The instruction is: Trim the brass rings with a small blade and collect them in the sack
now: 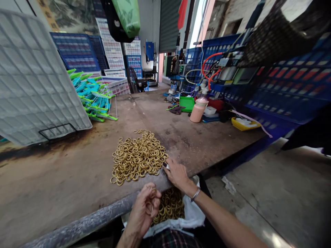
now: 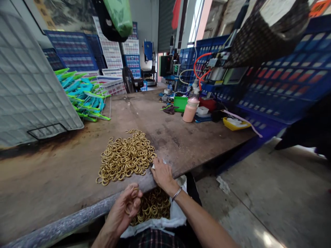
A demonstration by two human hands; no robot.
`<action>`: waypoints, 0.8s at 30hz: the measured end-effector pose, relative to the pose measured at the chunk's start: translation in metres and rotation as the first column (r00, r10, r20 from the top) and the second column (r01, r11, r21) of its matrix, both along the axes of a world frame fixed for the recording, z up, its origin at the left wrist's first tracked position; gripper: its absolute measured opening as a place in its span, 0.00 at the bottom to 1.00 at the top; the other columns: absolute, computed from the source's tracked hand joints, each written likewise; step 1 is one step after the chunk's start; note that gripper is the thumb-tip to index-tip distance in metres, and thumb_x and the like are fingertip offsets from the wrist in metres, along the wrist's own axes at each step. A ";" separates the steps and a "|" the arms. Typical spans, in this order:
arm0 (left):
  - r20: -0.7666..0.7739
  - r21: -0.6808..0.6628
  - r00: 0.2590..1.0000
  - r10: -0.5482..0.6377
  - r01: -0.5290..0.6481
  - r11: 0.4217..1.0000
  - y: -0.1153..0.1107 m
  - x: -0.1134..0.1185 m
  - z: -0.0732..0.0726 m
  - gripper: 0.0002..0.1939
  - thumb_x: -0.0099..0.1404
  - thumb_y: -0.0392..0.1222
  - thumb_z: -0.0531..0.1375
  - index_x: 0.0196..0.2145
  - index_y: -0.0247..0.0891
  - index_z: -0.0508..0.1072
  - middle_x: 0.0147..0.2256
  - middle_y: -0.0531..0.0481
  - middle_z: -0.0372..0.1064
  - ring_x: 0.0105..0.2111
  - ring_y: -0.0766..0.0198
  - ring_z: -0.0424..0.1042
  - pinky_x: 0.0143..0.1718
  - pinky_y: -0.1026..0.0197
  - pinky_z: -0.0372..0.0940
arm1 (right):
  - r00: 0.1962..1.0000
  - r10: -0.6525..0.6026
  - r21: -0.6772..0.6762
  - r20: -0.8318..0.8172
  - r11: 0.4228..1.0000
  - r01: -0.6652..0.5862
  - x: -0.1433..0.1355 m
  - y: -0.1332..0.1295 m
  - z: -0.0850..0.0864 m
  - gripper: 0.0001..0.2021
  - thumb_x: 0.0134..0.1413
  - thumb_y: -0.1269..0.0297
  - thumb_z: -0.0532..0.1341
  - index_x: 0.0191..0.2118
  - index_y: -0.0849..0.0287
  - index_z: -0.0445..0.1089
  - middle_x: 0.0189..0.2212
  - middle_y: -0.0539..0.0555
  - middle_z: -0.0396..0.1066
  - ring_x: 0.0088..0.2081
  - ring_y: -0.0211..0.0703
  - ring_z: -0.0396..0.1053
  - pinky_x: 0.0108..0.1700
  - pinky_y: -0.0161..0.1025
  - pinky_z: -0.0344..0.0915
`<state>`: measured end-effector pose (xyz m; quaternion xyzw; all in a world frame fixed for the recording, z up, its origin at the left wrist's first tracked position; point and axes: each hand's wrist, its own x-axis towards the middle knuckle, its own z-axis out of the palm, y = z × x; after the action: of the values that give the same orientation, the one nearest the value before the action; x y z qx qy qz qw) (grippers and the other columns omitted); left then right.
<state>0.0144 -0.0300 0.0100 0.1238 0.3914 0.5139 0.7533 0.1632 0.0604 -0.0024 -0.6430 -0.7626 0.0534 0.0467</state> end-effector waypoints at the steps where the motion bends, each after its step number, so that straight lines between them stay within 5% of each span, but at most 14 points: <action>1: 0.040 -0.024 0.999 -0.002 0.003 1.000 0.001 0.000 -0.002 0.15 0.49 0.45 0.65 0.33 0.37 0.68 0.24 0.53 0.67 0.17 0.74 0.60 0.11 0.74 0.43 | 1.000 0.000 -0.003 0.019 1.000 0.000 -0.001 0.000 -0.001 0.11 0.58 0.62 0.50 0.45 0.56 0.59 0.41 0.57 0.66 0.35 0.44 0.69 0.32 0.37 0.58; 9: 0.091 -0.123 0.995 0.037 -0.026 0.992 0.009 -0.002 -0.007 0.15 0.45 0.43 0.67 0.20 0.32 0.65 0.25 0.47 0.68 0.23 0.69 0.67 0.12 0.74 0.44 | 1.000 0.016 0.022 0.008 1.000 -0.016 0.001 -0.002 -0.003 0.10 0.58 0.67 0.48 0.44 0.57 0.60 0.41 0.56 0.65 0.33 0.41 0.68 0.31 0.36 0.56; 17: -0.134 0.077 0.991 0.020 -0.009 0.997 0.011 -0.002 -0.003 0.17 0.48 0.49 0.65 0.27 0.36 0.65 0.23 0.54 0.64 0.20 0.71 0.64 0.12 0.73 0.43 | 0.952 0.049 0.085 -0.303 0.996 -0.024 0.011 0.000 -0.006 0.08 0.52 0.69 0.52 0.38 0.58 0.63 0.31 0.52 0.68 0.32 0.40 0.65 0.32 0.35 0.52; 20: -0.276 0.156 0.960 0.033 0.011 0.988 0.013 -0.002 -0.004 0.18 0.50 0.51 0.63 0.34 0.37 0.66 0.23 0.55 0.64 0.18 0.72 0.62 0.12 0.72 0.44 | 0.870 0.048 0.048 -0.491 0.998 -0.028 0.008 -0.002 -0.002 0.07 0.49 0.70 0.52 0.35 0.58 0.64 0.26 0.50 0.66 0.29 0.38 0.62 0.32 0.34 0.53; 24: -0.490 0.229 0.868 0.087 0.032 0.973 0.014 -0.005 -0.002 0.18 0.54 0.49 0.60 0.40 0.38 0.67 0.21 0.56 0.64 0.13 0.75 0.53 0.14 0.70 0.47 | 0.645 -0.006 -0.104 -0.764 0.988 -0.113 -0.001 -0.010 0.012 0.03 0.45 0.68 0.52 0.26 0.59 0.62 0.22 0.46 0.61 0.26 0.35 0.58 0.30 0.32 0.53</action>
<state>0.0097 -0.0157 0.0084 0.3322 0.5115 0.5171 0.6005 0.1617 0.0507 0.0095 -0.5397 -0.6852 0.3740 0.3152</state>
